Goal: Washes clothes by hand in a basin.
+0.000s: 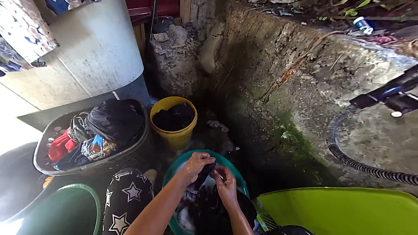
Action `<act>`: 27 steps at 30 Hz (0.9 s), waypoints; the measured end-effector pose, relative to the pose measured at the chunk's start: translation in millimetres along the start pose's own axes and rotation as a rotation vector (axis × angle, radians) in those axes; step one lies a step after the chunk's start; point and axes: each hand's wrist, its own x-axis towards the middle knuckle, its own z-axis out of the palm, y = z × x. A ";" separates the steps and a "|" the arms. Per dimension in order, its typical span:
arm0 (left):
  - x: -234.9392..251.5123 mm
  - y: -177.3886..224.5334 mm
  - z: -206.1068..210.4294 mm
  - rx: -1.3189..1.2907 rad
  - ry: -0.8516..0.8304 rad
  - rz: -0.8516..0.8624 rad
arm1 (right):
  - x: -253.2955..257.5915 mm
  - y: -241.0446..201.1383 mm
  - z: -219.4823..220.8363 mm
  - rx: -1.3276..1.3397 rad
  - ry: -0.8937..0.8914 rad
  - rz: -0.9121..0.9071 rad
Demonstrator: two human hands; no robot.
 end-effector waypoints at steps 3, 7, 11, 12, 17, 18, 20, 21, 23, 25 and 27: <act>-8.7 -2.7 -8.5 0.106 -0.106 -0.006 | -1.5 -2.5 -2.2 0.225 -0.026 0.259; -30.7 -67.7 -13.0 0.583 -0.133 -0.078 | -20.1 32.0 0.1 0.223 -0.187 0.649; -56.9 -130.3 -11.5 0.846 -0.100 -0.298 | -42.0 80.0 10.3 0.108 -0.065 0.844; -62.2 -142.1 -14.2 0.769 -0.088 -0.309 | -44.4 84.6 11.2 0.139 -0.019 0.889; -66.2 -159.2 -16.6 0.690 -0.180 -0.182 | -43.9 85.0 11.0 0.241 -0.050 0.874; -66.3 -162.9 -16.5 0.697 -0.154 -0.140 | -43.9 83.4 11.2 0.229 -0.092 0.863; -67.4 -176.8 -17.0 0.559 0.001 -0.088 | -45.7 83.4 11.3 0.200 -0.094 0.849; -67.8 -181.7 -17.4 0.428 0.106 -0.126 | -47.0 84.8 11.7 0.187 -0.052 0.835; -66.5 -179.1 -19.1 0.194 0.317 -0.334 | -48.1 86.1 12.6 0.170 0.025 0.808; -60.7 -170.0 -23.8 0.029 0.424 -0.533 | -47.4 84.5 12.5 0.163 0.042 0.791; -57.9 -167.6 -27.0 -0.057 0.425 -0.590 | -48.3 84.6 12.5 0.170 -0.006 0.767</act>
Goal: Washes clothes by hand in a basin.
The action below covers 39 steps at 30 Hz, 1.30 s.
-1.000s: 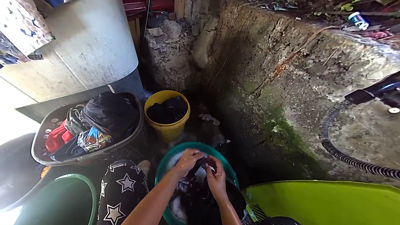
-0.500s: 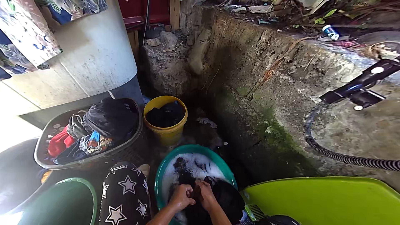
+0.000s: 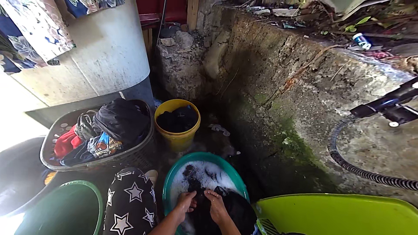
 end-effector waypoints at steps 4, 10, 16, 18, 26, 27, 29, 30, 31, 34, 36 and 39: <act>2.1 -2.0 1.2 -0.178 0.048 0.064 | -3.2 -3.3 1.0 -0.027 0.001 -0.062; 8.4 44.3 -23.8 -0.764 0.355 0.191 | 15.5 -42.5 -47.6 0.398 0.538 0.039; -24.2 88.8 19.6 -0.232 0.038 0.451 | 0.8 -56.1 -32.6 -0.648 -0.024 -0.506; -50.5 120.7 33.5 -0.022 -0.084 0.552 | -13.6 -74.1 -9.1 -0.570 -0.247 -0.678; -172.5 251.3 51.2 -0.049 -0.299 0.930 | -11.6 -115.5 36.6 -1.174 -0.551 -0.268; -175.1 257.4 51.2 -0.016 -0.291 0.970 | -12.9 -128.3 43.2 -1.225 -0.532 -0.249; -168.8 263.9 47.6 0.184 -0.251 1.058 | -20.3 -161.1 55.9 -1.288 -0.481 -0.199; -162.5 266.5 44.4 0.360 -0.210 1.118 | -24.7 -179.9 58.9 -1.251 -0.446 -0.206; -154.0 268.9 40.7 0.559 -0.152 1.168 | -28.8 -198.5 59.1 -1.170 -0.411 -0.251; -118.3 260.7 26.2 0.734 -0.080 1.203 | -34.8 -242.1 48.6 -0.837 -0.379 -0.404; -85.3 242.6 14.2 0.491 -0.193 1.197 | -36.8 -258.5 38.3 -0.653 -0.371 -0.451; -24.3 192.2 -1.8 0.229 -0.350 1.127 | -54.5 -273.3 23.7 -0.464 -0.298 -0.557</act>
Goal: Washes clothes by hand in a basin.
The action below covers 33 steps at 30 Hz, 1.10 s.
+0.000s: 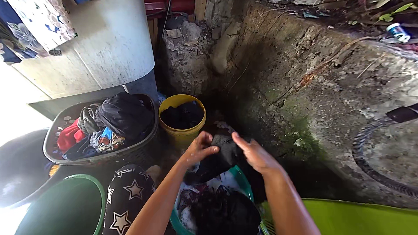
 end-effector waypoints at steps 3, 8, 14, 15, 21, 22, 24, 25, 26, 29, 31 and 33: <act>-31.3 -72.4 0.5 -0.073 -0.077 -0.101 | -15.7 -13.1 -21.2 0.197 0.035 -0.189; -38.8 -97.2 -9.6 -0.138 -0.064 -0.158 | -22.7 47.3 -59.0 0.341 0.118 -0.030; -34.7 -141.9 -44.8 -0.207 0.234 -0.328 | 5.5 199.1 -60.8 0.055 0.164 0.727; -32.6 -158.0 -41.9 0.015 0.250 -0.461 | 17.0 223.1 -42.7 -0.033 0.122 0.796; -61.4 -247.3 35.2 0.862 -0.117 -0.879 | 48.3 333.8 87.0 -0.837 -0.528 0.849; -74.8 -259.0 47.9 0.895 -0.177 -0.884 | 42.2 348.4 99.1 -0.916 -0.615 0.799; -93.1 -271.3 58.7 0.869 -0.336 -0.875 | 34.6 364.5 105.5 -0.982 -0.767 0.770; -100.4 -276.4 53.8 0.792 -0.409 -0.874 | 33.1 369.4 104.8 -0.973 -0.825 0.783; -103.2 -282.3 41.8 0.695 -0.497 -0.892 | 33.5 373.0 103.4 -0.955 -0.859 0.802; -81.0 -280.4 15.8 0.655 -0.710 -1.072 | 39.6 372.0 103.0 -0.903 -0.830 0.905; -65.4 -260.6 37.9 0.696 -0.622 -1.195 | 36.0 370.2 108.9 -0.822 -0.682 1.003; -58.1 -256.5 70.6 0.636 -0.423 -1.207 | 27.3 384.4 113.3 -0.697 -0.383 0.998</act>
